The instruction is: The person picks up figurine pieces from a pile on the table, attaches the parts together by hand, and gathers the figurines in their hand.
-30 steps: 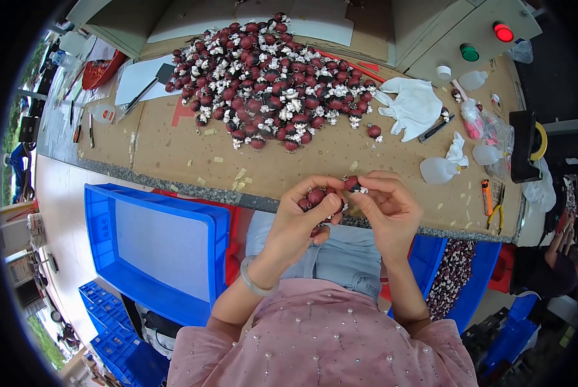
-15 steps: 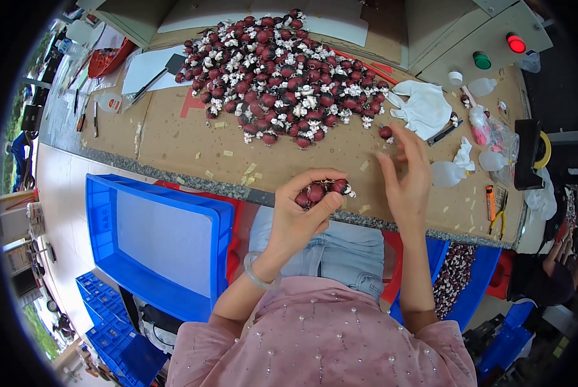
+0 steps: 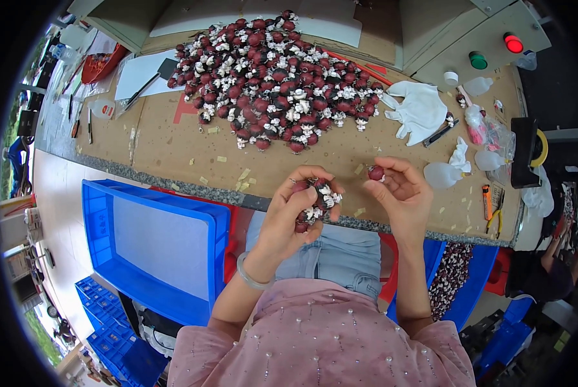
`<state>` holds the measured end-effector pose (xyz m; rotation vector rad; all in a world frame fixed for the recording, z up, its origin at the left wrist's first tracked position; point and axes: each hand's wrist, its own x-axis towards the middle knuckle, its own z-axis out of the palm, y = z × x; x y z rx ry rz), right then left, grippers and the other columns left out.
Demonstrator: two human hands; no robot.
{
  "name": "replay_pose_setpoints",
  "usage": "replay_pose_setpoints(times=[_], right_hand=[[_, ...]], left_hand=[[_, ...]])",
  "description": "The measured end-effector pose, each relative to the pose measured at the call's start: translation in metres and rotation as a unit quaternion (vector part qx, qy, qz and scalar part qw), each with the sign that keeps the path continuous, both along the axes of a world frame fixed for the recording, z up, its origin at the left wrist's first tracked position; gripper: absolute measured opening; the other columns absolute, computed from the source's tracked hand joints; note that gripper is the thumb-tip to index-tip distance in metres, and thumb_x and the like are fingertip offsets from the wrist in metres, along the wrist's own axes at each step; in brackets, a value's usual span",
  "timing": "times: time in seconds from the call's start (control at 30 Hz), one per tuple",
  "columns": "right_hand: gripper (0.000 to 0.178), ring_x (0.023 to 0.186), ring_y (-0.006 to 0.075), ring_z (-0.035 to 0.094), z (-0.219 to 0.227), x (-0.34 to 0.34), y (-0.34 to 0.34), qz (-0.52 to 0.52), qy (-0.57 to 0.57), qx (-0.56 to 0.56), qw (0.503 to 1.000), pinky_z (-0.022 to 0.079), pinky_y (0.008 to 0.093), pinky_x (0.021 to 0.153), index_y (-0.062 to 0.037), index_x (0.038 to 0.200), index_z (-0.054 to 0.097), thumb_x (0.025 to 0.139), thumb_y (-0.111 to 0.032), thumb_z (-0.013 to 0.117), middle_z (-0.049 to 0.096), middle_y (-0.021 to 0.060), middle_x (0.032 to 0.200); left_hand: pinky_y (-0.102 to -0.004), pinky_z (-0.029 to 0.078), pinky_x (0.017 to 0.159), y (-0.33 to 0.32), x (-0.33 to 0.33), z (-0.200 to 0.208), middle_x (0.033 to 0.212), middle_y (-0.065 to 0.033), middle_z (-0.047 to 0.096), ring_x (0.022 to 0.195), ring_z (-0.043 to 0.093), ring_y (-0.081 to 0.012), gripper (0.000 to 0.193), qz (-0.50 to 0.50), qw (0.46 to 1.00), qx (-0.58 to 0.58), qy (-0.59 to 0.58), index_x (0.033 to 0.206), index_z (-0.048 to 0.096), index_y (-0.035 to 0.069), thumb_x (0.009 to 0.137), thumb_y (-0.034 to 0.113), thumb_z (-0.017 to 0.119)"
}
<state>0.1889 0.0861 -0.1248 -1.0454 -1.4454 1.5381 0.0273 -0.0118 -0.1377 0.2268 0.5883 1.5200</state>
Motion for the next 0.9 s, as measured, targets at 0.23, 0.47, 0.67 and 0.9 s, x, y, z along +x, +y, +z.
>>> replay_pose_setpoints(times=[0.23, 0.47, 0.67, 0.9], right_hand=[[0.030, 0.096, 0.0155, 0.059, -0.003, 0.011, -0.009, 0.030, 0.061, 0.035, 0.997, 0.050, 0.0259, 0.084, 0.0066, 0.103, 0.064, 0.074, 0.016, 0.066, 0.057, 0.0128, 0.111], [0.026, 0.098, 0.0162, 0.059, -0.001, 0.010, -0.013, 0.028, 0.112, -0.046, 0.992, 0.050, 0.0260, 0.084, 0.0060, 0.100, 0.065, 0.076, 0.015, 0.066, 0.056, 0.0136, 0.114], [0.039, 0.097, 0.0162, 0.060, 0.008, 0.005, -0.021, -0.005, 0.105, -0.062, 0.993, 0.050, 0.0269, 0.084, 0.0071, 0.112, 0.055, 0.076, 0.012, 0.068, 0.059, 0.0143, 0.108], [0.049, 0.096, 0.0171, 0.061, 0.008, 0.003, -0.024, 0.000, 0.060, 0.001, 0.998, 0.050, 0.0278, 0.085, 0.0056, 0.117, 0.050, 0.073, 0.013, 0.069, 0.060, 0.0142, 0.106]], left_hand=[[-0.0179, 0.038, 0.036, 0.001, 0.004, -0.003, 0.102, -0.0133, 0.057, 0.080, 0.061, -0.0163, 0.014, -0.009, 1.000, -0.015, -0.002, 0.101, 0.051, 0.005, 0.096, 0.018, 0.049], [-0.0168, 0.032, 0.037, -0.002, 0.009, 0.003, 0.099, -0.0090, 0.057, 0.079, 0.059, -0.0135, 0.009, -0.022, 0.998, -0.062, 0.023, 0.090, 0.050, 0.008, 0.094, 0.013, 0.056], [-0.0176, 0.033, 0.037, -0.003, 0.011, 0.008, 0.099, -0.0082, 0.057, 0.079, 0.060, -0.0135, 0.007, -0.019, 0.995, -0.086, 0.055, 0.090, 0.051, 0.008, 0.093, 0.011, 0.056], [-0.0185, 0.034, 0.038, -0.005, 0.012, 0.007, 0.096, -0.0072, 0.060, 0.078, 0.061, -0.0132, 0.008, -0.032, 0.990, -0.103, 0.087, 0.095, 0.053, 0.006, 0.093, 0.013, 0.057]])
